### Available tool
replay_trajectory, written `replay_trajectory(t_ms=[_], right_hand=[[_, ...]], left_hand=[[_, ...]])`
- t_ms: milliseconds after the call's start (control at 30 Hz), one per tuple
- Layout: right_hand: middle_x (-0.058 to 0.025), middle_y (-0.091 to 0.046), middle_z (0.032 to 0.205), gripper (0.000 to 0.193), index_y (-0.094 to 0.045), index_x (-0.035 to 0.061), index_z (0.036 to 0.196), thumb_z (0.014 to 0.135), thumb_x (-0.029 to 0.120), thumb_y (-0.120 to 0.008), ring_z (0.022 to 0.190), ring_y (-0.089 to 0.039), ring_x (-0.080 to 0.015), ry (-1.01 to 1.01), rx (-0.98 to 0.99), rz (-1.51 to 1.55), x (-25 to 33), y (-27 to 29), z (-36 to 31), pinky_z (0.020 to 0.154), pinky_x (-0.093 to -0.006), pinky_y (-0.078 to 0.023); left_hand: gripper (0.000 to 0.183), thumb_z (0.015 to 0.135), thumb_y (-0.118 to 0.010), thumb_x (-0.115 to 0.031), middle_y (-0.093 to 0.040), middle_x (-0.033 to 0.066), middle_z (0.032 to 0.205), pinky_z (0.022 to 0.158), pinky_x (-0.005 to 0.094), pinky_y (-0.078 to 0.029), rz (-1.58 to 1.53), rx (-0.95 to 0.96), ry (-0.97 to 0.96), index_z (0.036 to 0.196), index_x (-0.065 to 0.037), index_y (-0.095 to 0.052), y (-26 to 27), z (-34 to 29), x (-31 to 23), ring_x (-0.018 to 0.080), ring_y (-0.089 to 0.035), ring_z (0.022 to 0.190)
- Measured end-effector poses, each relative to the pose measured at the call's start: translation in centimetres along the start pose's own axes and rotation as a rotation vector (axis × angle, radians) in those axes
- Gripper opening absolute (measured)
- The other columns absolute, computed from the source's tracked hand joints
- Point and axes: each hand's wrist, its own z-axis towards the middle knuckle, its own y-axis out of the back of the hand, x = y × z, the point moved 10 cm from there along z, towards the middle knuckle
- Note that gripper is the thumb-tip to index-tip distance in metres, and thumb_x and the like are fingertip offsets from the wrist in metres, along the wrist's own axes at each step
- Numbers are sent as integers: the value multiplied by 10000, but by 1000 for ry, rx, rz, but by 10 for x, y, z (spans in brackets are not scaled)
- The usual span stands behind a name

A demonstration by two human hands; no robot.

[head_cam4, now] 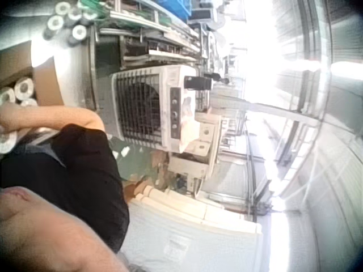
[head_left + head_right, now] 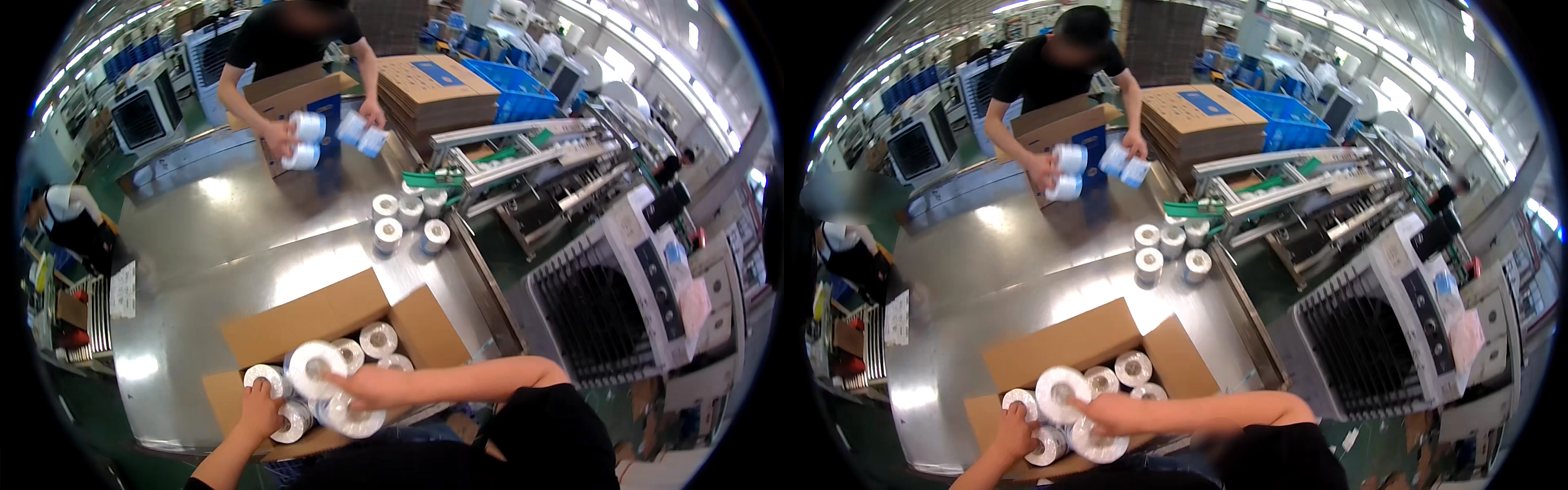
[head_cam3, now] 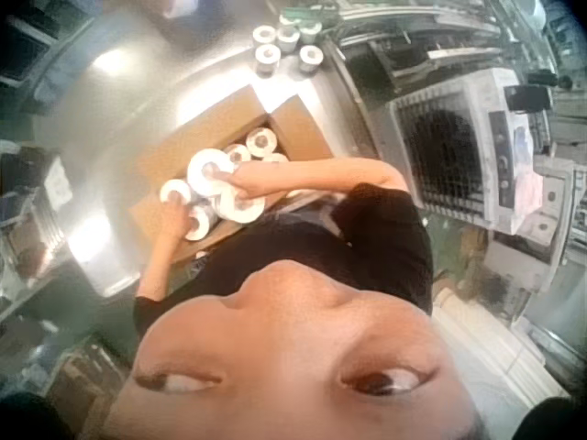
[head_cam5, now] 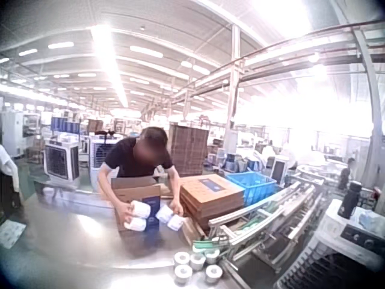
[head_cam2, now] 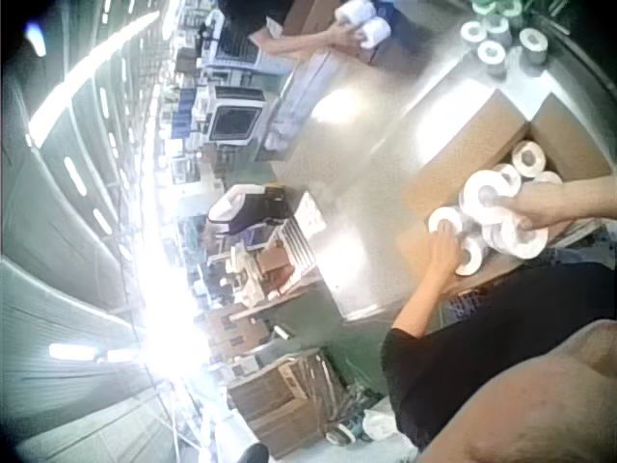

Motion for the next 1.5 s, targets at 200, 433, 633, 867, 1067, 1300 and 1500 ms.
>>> replay_trajectory(t_ms=[200,433,633,867,1067,1300,1500], right_hand=[[-249,-633,753,720,-285,-114,1336,782,143,-666,739,-634,-425,-81,-7,48,-11,-90,95,657,-475,-513],[-244,-651,820,728,-315,-24,1365,816,276,-688,766,-642,-415,-72,52,26,-34,-96,107,698,-475,-511],[-114,-649,1027,455,-596,119,1187,805,342,-704,1023,-605,-308,-143,-598,-255,-63,66,44,866,-407,-487],[-165,-218,1547,877,-292,182,1478,730,291,-736,1352,-337,-359,-413,-487,-534,-156,45,-18,1132,-527,-225],[-172,-370,1432,768,-370,180,1436,732,101,-666,1263,-414,-366,-322,-719,-377,-162,53,-25,1093,-545,-286],[-179,-533,1176,723,-455,161,1393,708,-34,-578,1111,-500,-389,-285,-820,-250,-168,51,-28,1060,-525,-341],[-182,-543,1130,729,-468,142,1382,692,-74,-556,1023,-512,-374,-242,-813,-212,-159,49,-21,1020,-499,-372]], left_hand=[[375,601,-725,-199,-529,149,1140,953,463,-383,-74,-97,38,975,-195,-740,5,-31,-5,341,-431,1178],[357,708,-672,-185,-546,171,1168,965,468,-420,-324,183,21,1063,-168,-707,12,-27,9,355,-451,1182],[505,774,-682,-284,-434,204,1356,1079,560,-279,-351,-268,317,1246,-127,-597,49,-38,59,420,-337,1306],[719,863,-610,-318,-243,271,1502,1130,542,-182,-416,-377,550,1450,-23,-315,-36,-93,76,457,-240,1377],[626,889,-572,-237,-395,254,1431,1113,440,-277,-767,-626,637,1419,20,-359,-11,-92,62,394,-378,1327],[543,851,-618,-125,-526,236,1326,1055,401,-375,-878,-676,686,1350,25,-467,-87,-110,88,355,-502,1244],[522,861,-638,-171,-582,211,1271,988,381,-442,-842,-614,769,1335,-6,-497,-88,-118,93,326,-578,1162]])
